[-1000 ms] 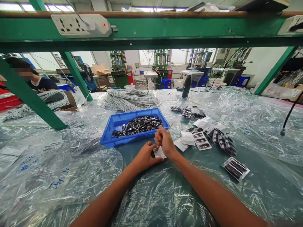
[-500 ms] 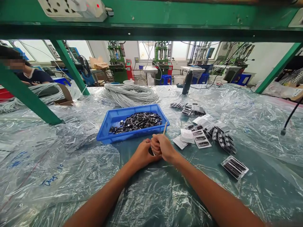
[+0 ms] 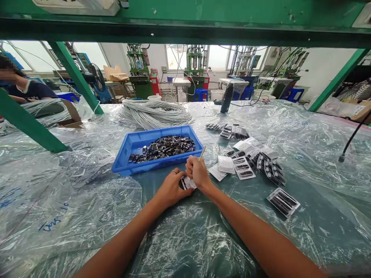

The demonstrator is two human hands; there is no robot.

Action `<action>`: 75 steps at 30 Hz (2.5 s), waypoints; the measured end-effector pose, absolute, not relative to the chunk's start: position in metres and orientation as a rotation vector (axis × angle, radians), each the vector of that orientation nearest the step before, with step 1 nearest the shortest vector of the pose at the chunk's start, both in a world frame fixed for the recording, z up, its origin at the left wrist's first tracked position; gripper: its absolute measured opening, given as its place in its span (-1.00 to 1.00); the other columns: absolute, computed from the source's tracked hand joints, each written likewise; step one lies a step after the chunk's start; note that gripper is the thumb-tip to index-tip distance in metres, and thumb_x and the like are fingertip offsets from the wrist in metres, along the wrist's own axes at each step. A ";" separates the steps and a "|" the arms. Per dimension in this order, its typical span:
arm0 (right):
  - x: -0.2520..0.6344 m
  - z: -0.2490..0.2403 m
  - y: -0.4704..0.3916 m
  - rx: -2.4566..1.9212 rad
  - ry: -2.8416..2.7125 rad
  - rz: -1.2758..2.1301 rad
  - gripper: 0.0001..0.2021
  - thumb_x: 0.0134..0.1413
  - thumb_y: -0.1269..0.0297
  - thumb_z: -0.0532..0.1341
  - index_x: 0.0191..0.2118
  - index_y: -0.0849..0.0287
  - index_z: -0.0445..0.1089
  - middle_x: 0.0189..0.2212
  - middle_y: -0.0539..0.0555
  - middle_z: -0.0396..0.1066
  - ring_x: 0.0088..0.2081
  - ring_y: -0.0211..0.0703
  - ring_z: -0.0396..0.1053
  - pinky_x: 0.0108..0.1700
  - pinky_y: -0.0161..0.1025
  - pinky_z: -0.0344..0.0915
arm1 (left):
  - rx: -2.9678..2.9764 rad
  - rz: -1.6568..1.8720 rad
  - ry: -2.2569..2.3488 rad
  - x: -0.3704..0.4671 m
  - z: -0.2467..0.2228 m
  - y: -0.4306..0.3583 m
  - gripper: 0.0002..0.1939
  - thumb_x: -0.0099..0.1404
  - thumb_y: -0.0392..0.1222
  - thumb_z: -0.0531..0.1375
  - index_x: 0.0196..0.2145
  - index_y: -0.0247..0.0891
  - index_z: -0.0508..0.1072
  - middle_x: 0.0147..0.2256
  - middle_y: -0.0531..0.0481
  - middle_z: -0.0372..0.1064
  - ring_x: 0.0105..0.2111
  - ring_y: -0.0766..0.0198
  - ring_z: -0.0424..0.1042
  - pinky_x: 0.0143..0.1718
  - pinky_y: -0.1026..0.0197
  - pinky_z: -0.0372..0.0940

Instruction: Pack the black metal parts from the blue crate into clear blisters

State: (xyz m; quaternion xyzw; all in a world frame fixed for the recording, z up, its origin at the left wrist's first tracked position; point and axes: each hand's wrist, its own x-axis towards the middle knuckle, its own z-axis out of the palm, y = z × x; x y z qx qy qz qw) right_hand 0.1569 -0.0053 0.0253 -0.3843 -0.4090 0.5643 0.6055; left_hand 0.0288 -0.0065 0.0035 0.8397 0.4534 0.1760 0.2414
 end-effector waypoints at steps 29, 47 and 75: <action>0.238 0.061 -0.011 -1.519 -1.404 1.433 -0.66 0.13 0.03 0.15 -0.49 0.10 0.06 -0.69 -0.18 -0.02 -0.70 -0.39 -0.07 -0.65 -0.41 -0.10 | 2.292 0.386 1.046 0.005 0.022 0.001 -0.56 0.02 -0.24 0.29 -0.11 -0.24 0.33 -0.11 -0.09 0.35 -0.12 0.08 0.37 -0.07 0.12 0.29; 0.138 0.092 0.064 -1.135 -2.034 0.389 -0.73 0.29 0.34 0.04 -0.38 0.19 0.42 -0.43 0.07 0.48 -0.39 -0.16 0.40 -0.32 -0.28 0.18 | 1.450 1.247 1.086 -0.037 0.079 0.072 -0.50 0.01 0.17 0.35 -0.26 -0.32 0.61 -0.44 -0.04 0.52 -0.46 0.22 0.42 -0.43 0.24 0.27; 0.121 0.049 0.107 -1.174 -1.575 0.562 -0.84 0.10 0.23 0.24 -0.39 0.17 0.51 -0.42 0.08 0.56 -0.35 -0.05 0.49 -0.19 -0.15 0.37 | 1.472 1.354 1.093 -0.031 0.058 0.116 -0.84 0.02 -0.16 0.33 -0.41 -0.28 0.56 -0.44 -0.03 0.52 -0.41 0.20 0.48 -0.34 0.21 0.34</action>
